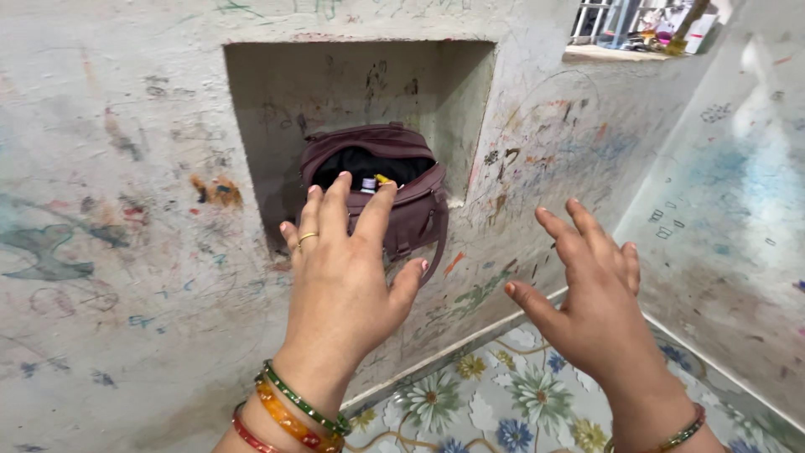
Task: The person hangs a green earphone cable on a wall-mounted wooden rack, then retrieves a small keychain from a maroon handbag and hangs it on the same rack. They also place a small bottle and a wristwatch on a window sill.
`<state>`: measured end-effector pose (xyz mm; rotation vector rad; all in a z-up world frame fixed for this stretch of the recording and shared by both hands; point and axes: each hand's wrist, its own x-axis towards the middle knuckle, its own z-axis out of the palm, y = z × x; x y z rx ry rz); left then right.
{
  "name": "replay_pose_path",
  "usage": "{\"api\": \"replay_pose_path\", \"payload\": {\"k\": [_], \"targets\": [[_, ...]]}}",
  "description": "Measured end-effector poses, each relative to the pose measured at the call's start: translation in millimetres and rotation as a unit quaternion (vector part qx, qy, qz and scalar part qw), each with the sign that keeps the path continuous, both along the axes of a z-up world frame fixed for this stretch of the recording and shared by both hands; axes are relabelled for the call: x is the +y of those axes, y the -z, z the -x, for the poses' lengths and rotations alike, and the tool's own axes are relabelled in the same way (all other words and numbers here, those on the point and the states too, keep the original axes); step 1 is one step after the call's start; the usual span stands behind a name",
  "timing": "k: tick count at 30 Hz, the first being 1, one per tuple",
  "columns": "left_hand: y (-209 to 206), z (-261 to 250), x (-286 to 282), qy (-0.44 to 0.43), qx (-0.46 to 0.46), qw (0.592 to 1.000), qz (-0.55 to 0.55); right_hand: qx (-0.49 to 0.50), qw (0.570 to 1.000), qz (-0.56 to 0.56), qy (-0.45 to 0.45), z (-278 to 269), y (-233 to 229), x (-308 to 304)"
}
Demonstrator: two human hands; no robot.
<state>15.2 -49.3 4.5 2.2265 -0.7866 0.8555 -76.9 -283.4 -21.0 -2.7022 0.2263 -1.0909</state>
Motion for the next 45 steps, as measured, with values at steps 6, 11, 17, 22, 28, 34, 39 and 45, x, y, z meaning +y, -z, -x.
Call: {"api": "replay_pose_path", "payload": {"k": [6, 11, 17, 22, 28, 34, 39, 45], "targets": [[-1, -21, -54, -0.047, 0.025, 0.999, -0.005, 0.024, 0.999, -0.011, -0.021, -32, 0, -66], [7, -30, -80, -0.075, 0.042, 0.996, -0.006, 0.031, 0.998, -0.008, -0.053, -54, 7, -89], [16, -46, -93, -0.085, 0.050, 0.995, -0.009, 0.051, 0.994, -0.036, -0.088, -80, 19, -95], [23, -73, -99, -0.084, 0.042, 0.996, -0.004, 0.062, 0.994, -0.039, -0.082, -105, 25, -101], [26, -125, -102, -0.055, 0.030, 0.998, 0.001, 0.046, 0.996, -0.024, -0.078, -143, 25, -104], [18, -180, -83, -0.023, -0.008, 0.999, 0.045, 0.031, 0.994, -0.024, -0.100, -193, 14, -82], [15, -221, -60, -0.025, -0.028, 0.999, 0.039, 0.019, 0.990, -0.015, -0.136, -230, 10, -54], [21, -253, -34, -0.023, -0.022, 0.999, 0.021, 0.021, 0.988, -0.034, -0.151, -268, 10, -24]]}}
